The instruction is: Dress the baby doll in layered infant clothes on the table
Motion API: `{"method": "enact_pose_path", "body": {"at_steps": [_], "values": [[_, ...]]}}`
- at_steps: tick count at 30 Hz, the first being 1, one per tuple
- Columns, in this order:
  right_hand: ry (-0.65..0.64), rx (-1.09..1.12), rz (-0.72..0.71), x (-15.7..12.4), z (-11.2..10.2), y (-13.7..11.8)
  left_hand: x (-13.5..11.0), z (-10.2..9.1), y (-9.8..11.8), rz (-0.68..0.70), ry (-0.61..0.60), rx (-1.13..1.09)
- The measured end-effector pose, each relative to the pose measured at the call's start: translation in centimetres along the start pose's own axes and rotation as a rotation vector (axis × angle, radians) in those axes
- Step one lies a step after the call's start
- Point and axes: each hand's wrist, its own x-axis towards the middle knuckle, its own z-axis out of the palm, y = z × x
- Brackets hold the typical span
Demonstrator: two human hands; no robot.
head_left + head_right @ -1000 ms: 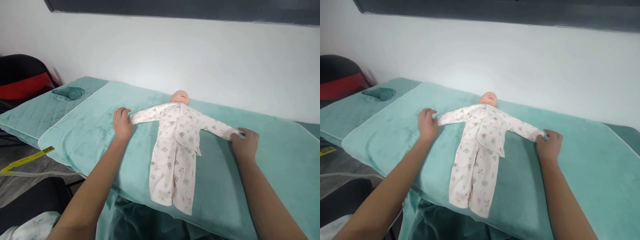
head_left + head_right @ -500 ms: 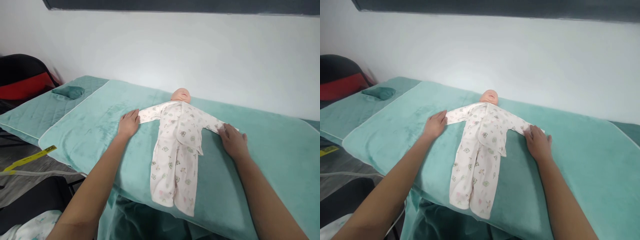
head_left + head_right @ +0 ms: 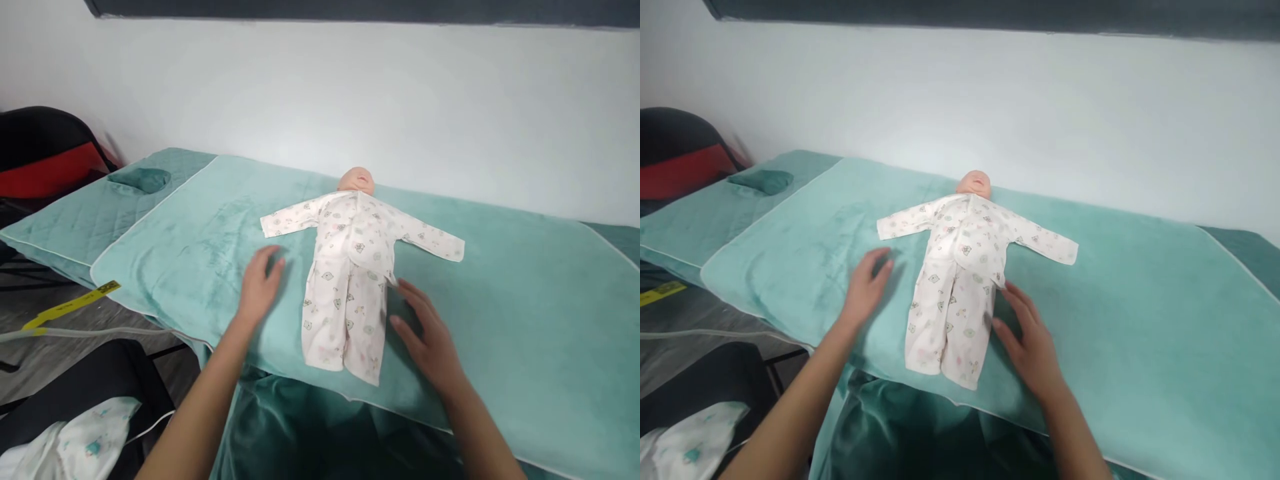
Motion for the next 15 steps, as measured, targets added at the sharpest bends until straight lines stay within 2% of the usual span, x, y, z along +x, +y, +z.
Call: {"method": "enact_pose_path", "body": {"at_steps": [4, 7, 10, 12, 15], "values": [[0.037, 0.065, -0.005, -5.2, 1.8, -3.1, -9.8, 0.4, 2.9, 0.025, -0.205, -0.233], [0.032, 0.015, -0.015, -7.0, 3.4, -4.6, -14.4, 1.5, 4.0, 0.061, -0.213, -0.258], [0.01, 0.016, -0.032, -7.3, 4.1, -5.4, -16.0, 2.5, 4.2, 0.139, -0.091, -0.261], [0.004, 0.072, -0.036, -7.2, 4.0, -5.7, -16.1, 2.8, 4.3, 0.185, -0.016, -0.263], [0.011, 0.197, -0.028, -7.5, 3.3, -6.1, -16.2, 2.6, 4.6, 0.243, 0.031, -0.295]]}}
